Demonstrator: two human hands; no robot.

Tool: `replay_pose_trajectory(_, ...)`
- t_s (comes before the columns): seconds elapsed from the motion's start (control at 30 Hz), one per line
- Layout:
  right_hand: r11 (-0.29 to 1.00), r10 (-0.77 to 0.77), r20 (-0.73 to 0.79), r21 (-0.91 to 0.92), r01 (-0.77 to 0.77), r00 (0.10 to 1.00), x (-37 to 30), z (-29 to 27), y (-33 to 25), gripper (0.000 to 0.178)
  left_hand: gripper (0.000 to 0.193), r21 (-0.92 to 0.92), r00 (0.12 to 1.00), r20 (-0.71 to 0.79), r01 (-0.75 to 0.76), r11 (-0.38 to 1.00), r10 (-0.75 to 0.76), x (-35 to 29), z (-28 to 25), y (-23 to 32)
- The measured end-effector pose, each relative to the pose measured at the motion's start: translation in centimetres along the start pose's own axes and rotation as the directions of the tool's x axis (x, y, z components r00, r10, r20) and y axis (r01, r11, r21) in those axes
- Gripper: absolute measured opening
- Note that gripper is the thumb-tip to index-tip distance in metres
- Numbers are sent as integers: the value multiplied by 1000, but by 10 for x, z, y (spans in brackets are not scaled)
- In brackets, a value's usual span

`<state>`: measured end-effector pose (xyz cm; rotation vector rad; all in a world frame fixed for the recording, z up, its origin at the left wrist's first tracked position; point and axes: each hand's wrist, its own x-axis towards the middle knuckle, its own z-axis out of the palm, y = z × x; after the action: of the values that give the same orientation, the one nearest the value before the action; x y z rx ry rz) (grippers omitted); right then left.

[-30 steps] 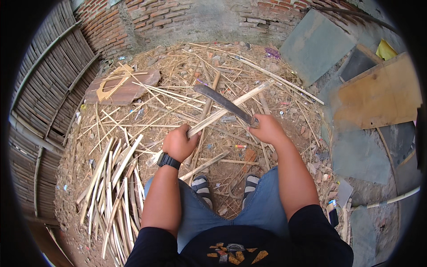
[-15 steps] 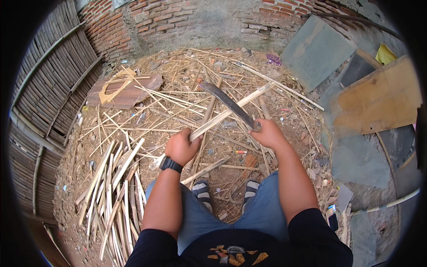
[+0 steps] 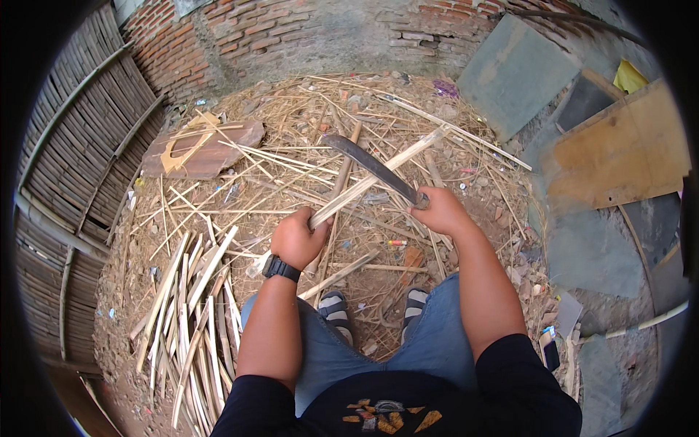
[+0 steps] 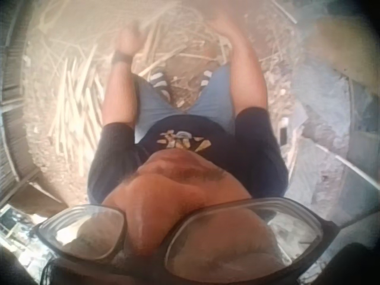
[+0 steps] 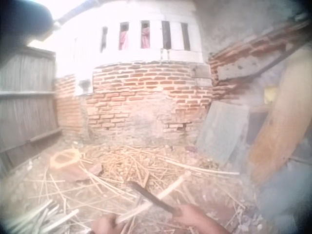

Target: The person sits on the ground and uses a curved knife to shave thin strips from a bamboo stick. They hold the stick with their left hand and pull the knife along its length with their right hand, creating a pile of bamboo shavings on the ground.

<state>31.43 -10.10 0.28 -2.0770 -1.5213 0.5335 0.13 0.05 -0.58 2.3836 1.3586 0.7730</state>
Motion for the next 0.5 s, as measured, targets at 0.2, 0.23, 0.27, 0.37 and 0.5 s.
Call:
replay_pose_trajectory(0.2, 987, -115, 88, -105, 124, 989, -4, 15, -14, 44, 41, 27, 1000, 30, 8, 1000, -9, -1, -2, 1)
replay_pose_trajectory(0.23, 983, -110, 116, -131, 125, 987, -4, 16, -18, 43, 41, 27, 1000, 30, 7, 1000, -8, -2, -2, 1)
replay_pose_trajectory(0.27, 979, -104, 144, -159, 127, 984, -4, 17, -19, 41, 41, 25, 1000, 29, 6, 1000, -7, -2, -2, 2)
replay_pose_trajectory(0.37, 973, -114, 120, -188, 135, 986, -4, 19, -17, 40, 41, 8, 1000, 20, -1, 1000, 1, -2, 0, 0)
replay_pose_trajectory(0.5, 975, -120, 142, -170, 144, 983, -4, 16, -16, 39, 40, -3, 1000, 17, -23, 1000, 23, -2, -1, 4)
